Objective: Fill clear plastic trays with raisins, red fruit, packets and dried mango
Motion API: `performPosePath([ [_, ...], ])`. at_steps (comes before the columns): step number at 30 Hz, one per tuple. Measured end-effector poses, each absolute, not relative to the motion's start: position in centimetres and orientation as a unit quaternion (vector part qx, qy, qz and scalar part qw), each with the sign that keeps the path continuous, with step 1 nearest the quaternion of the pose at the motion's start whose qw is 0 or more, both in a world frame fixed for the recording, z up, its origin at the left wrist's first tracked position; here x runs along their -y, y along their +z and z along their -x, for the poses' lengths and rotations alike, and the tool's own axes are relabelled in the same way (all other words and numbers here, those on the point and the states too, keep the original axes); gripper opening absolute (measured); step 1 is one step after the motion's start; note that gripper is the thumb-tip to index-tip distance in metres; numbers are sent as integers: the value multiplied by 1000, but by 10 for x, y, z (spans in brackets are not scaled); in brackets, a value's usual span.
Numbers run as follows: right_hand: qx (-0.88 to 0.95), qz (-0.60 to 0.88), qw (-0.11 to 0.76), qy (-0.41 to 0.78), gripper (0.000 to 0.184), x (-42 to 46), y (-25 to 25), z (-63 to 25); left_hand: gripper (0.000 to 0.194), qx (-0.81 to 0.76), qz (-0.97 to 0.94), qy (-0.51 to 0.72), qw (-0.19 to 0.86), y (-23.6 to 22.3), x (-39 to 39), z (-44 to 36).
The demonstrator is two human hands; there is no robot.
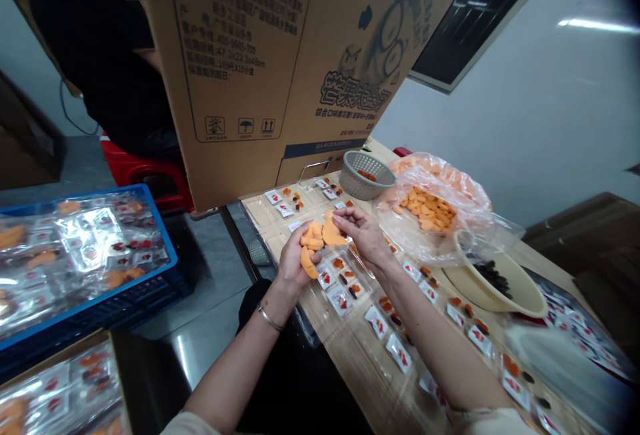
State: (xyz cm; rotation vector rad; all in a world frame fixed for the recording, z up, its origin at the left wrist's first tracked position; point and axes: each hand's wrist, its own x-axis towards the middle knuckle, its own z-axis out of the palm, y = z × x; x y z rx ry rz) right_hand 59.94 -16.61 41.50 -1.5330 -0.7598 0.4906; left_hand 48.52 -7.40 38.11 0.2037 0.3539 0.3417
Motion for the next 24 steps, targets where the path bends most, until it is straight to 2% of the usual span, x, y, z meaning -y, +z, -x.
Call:
performPosePath([
  [4, 336, 680, 633, 156, 39, 155, 419, -620, 11, -177, -89, 194, 961, 377, 72, -478],
  [6, 347, 705, 608, 116, 43, 142, 418, -640, 12, -172, -87, 234, 953, 377, 75, -471],
  [11, 418, 789, 448, 50, 42, 94, 401, -701, 26, -169, -89, 300, 935, 380, 84, -449],
  [18, 576, 773, 267, 13, 2, 42, 396, -743, 37, -177, -147, 269, 935, 379, 79, -431],
  [24, 696, 708, 109, 45, 15, 25, 380, -740, 39, -179, -172, 268, 931, 371, 73, -429],
])
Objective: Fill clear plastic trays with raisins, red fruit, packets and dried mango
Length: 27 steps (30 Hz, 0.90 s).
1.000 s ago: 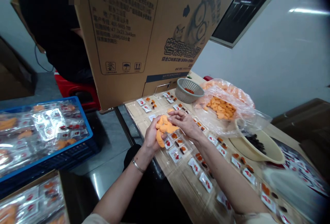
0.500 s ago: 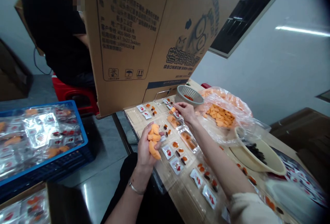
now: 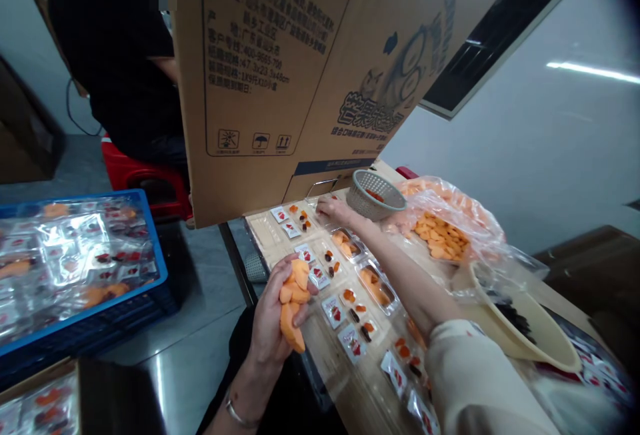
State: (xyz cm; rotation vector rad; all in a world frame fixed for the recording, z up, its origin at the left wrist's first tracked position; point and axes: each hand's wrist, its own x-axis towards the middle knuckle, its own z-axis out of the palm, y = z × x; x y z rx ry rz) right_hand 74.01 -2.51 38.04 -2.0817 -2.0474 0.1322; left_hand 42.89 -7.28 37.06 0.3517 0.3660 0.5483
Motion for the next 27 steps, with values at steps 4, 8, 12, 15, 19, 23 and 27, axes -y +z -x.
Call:
performPosePath([
  [4, 717, 691, 74, 55, 17, 36, 368, -741, 40, -178, -182, 265, 930, 369, 71, -430],
  [8, 694, 712, 101, 35, 17, 55, 368, -741, 39, -175, -180, 251, 935, 368, 68, -433],
  [12, 639, 736, 221, 35, 23, 83, 385, -706, 44, -185, -191, 278, 923, 366, 66, -438],
  [15, 635, 692, 320, 128, 24, 108, 404, -656, 53, -202, -228, 292, 907, 364, 65, -443],
  [19, 727, 606, 299, 121, 25, 135, 422, -603, 64, -201, -258, 290, 900, 363, 63, -449],
  [23, 747, 600, 285, 33, 28, 145, 430, -590, 60, -176, -291, 275, 899, 366, 64, -453],
  [27, 756, 591, 282, 7, 20, 146, 431, -590, 46, -168, -291, 273, 901, 370, 65, -457],
])
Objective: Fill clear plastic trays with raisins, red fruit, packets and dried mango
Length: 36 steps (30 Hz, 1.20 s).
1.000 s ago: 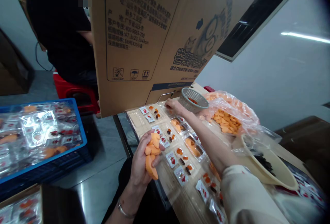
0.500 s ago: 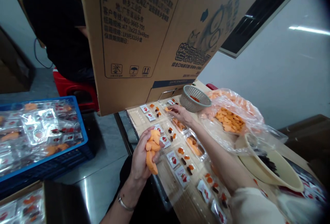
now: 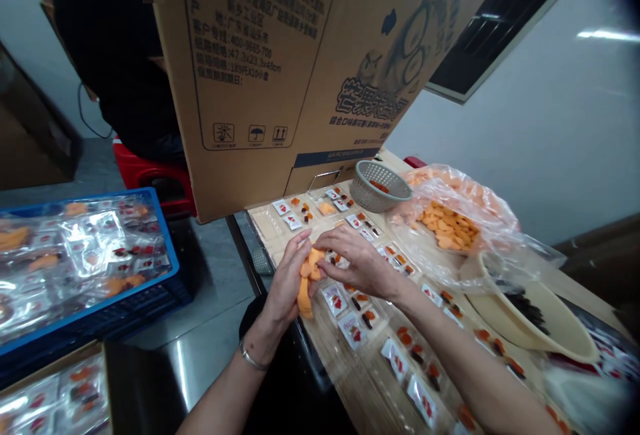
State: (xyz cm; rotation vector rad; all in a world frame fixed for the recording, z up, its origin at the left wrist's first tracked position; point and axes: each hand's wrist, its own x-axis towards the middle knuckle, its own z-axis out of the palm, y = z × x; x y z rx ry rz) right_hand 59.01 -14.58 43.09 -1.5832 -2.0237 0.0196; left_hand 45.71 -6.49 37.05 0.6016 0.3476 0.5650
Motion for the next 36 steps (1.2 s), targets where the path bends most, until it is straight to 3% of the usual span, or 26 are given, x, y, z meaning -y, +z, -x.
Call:
performPosePath([
  [4, 675, 633, 374, 63, 13, 146, 428, -599, 44, -144, -241, 220, 934, 375, 61, -457],
  [7, 559, 661, 468, 176, 25, 146, 423, -614, 44, -136, -214, 213, 944, 378, 60, -456],
  [10, 509, 649, 497, 269, 36, 145, 421, -624, 44, -136, -239, 242, 931, 378, 62, -459],
  [14, 536, 655, 456, 276, 30, 146, 429, -616, 44, -157, -302, 288, 895, 372, 66, -467],
  [20, 620, 705, 335, 79, 20, 142, 436, -604, 44, -164, -310, 287, 892, 368, 66, -472],
  [25, 605, 718, 343, -10, 25, 100, 417, -671, 35, -137, -214, 265, 930, 369, 61, -457],
  [31, 538, 783, 311, 14, 29, 31, 371, -747, 23, -130, -158, 290, 935, 369, 63, -439],
  [36, 557, 786, 269, 8, 18, 8, 345, -765, 24, -120, -147, 288, 939, 358, 61, -444],
])
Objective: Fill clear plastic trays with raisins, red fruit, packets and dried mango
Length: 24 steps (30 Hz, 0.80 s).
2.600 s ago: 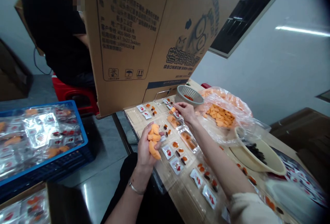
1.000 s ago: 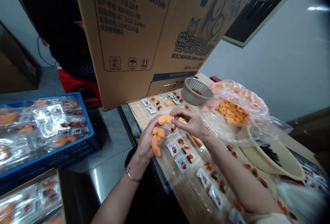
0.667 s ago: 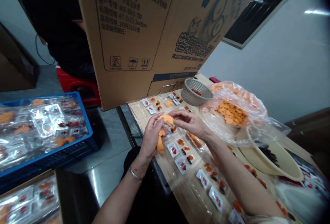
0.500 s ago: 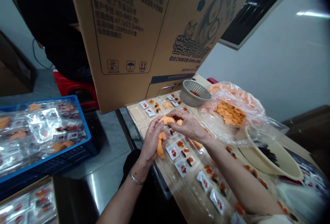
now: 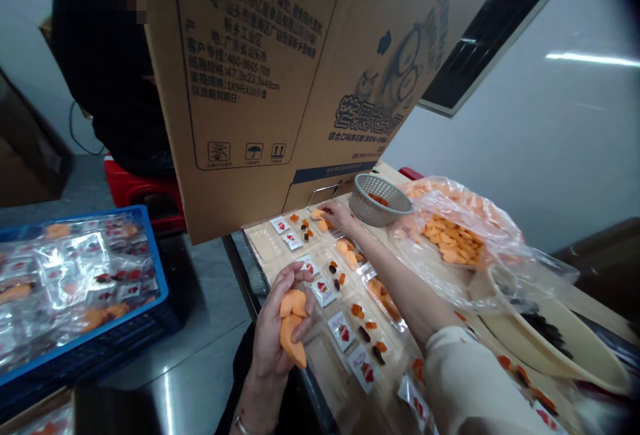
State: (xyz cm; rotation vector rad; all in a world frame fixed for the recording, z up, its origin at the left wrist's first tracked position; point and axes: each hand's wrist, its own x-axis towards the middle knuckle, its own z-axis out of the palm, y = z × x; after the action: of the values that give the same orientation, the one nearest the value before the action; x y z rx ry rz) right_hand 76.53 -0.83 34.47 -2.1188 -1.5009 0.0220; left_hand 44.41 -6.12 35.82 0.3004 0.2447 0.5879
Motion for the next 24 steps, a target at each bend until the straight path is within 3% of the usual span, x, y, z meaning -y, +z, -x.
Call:
performPosePath([
  [14, 622, 767, 151, -46, 22, 11, 334, -774, 20, -110, -148, 286, 940, 350, 58, -449],
  [24, 585, 794, 160, -51, 19, 41, 343, -750, 19, -159, -86, 338, 923, 354, 51, -444],
])
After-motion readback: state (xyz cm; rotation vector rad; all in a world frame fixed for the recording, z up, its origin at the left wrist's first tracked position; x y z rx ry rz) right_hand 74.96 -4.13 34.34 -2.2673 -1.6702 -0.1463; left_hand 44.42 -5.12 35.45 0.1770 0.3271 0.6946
